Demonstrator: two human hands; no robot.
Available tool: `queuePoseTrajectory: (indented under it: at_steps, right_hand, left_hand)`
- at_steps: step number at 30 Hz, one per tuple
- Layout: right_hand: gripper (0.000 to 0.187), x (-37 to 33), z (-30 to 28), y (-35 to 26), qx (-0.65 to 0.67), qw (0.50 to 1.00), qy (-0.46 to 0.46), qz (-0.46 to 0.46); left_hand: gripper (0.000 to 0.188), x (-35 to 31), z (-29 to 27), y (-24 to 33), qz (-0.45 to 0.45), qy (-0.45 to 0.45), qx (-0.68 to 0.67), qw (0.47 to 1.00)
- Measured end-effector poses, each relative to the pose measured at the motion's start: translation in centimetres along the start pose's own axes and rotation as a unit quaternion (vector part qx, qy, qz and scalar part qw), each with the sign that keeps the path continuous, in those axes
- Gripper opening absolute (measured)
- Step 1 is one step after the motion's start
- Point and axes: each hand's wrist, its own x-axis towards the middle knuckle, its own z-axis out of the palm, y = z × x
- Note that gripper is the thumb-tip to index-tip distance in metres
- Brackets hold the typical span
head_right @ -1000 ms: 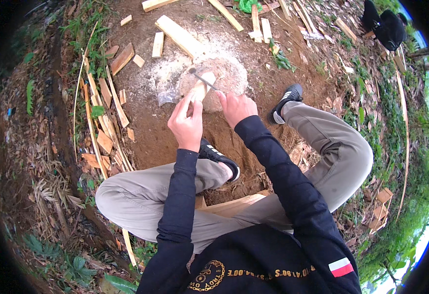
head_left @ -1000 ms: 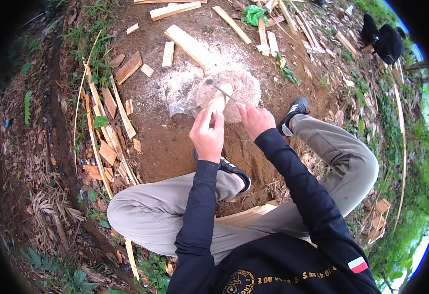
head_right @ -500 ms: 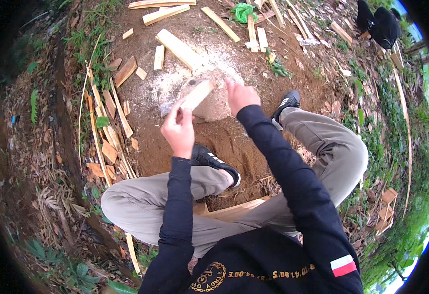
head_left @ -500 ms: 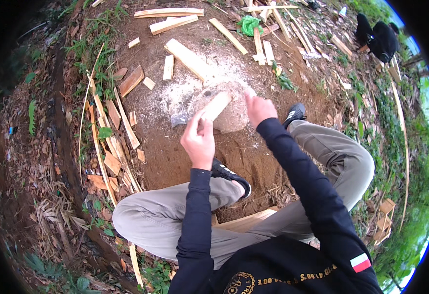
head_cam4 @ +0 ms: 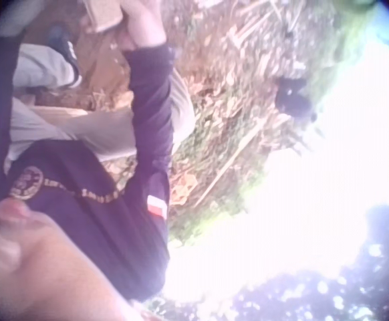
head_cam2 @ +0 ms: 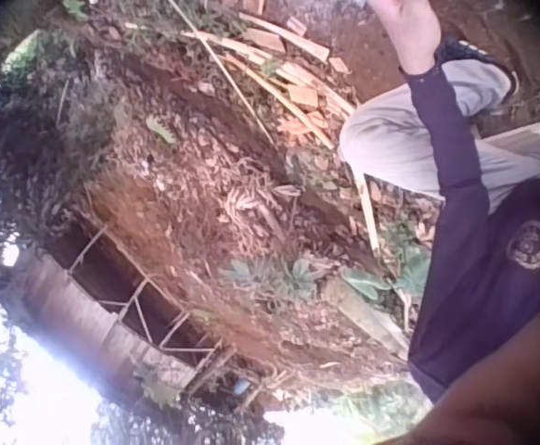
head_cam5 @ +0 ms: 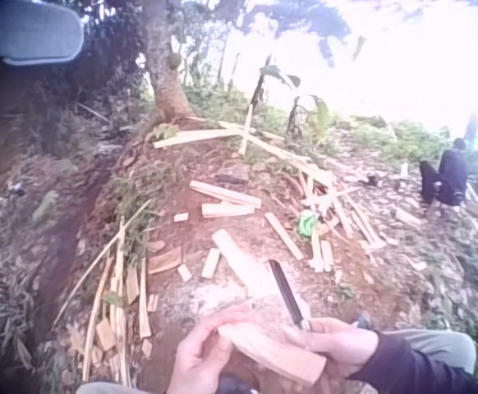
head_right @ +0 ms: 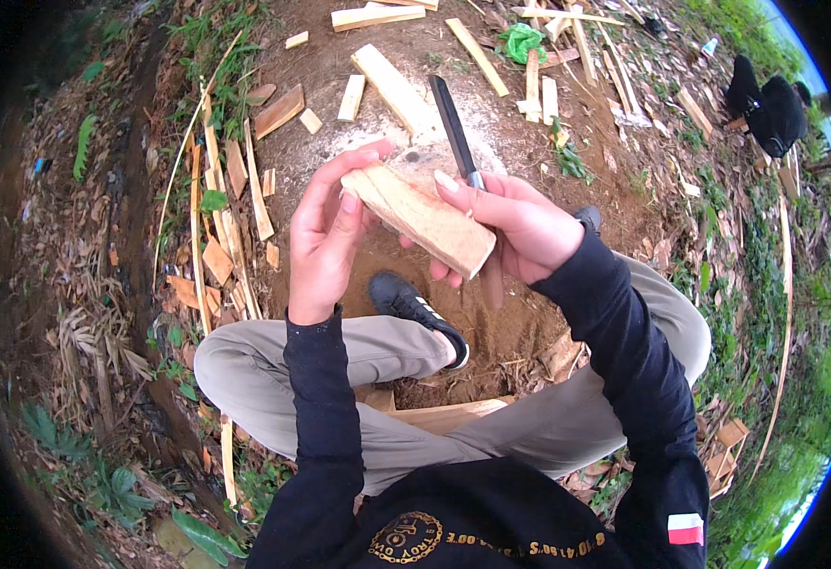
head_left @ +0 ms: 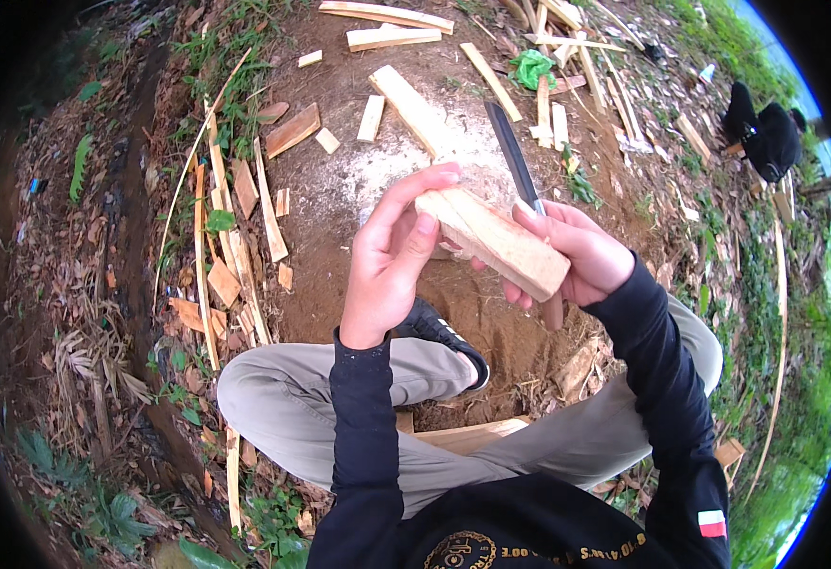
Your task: The person sits on the ground and uses a knife to carve a small rectangular piece of wood. They repeatedly shave thin layers from the wood's surface, creating wood shavings that accumulate on the ground. The person rotates the wood to work on different sides.
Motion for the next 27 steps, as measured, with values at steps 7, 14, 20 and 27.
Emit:
queuePoseTrajectory:
  at_steps: [7,14,20,27]
  right_hand:
    - [0.02,-0.8,2.6,0.2,0.015,0.999,0.008,-0.044]
    - [0.027,-1.8,3.5,-0.1,0.034,0.995,-0.015,-0.089]
    - [0.031,-1.7,2.9,0.4,0.004,0.993,0.018,-0.121]
    - [0.033,-1.8,2.8,0.4,0.0,0.992,0.024,-0.123]
  left_hand:
    - [0.045,0.1,2.7,2.0,0.026,0.09,-0.003,0.996]
    - [0.06,-0.4,3.5,3.8,0.02,0.044,0.016,0.999]
    - [0.089,-0.3,3.3,3.2,0.039,-0.003,0.012,0.999]
    - [0.118,-0.4,3.7,3.7,0.036,-0.021,0.02,0.999]
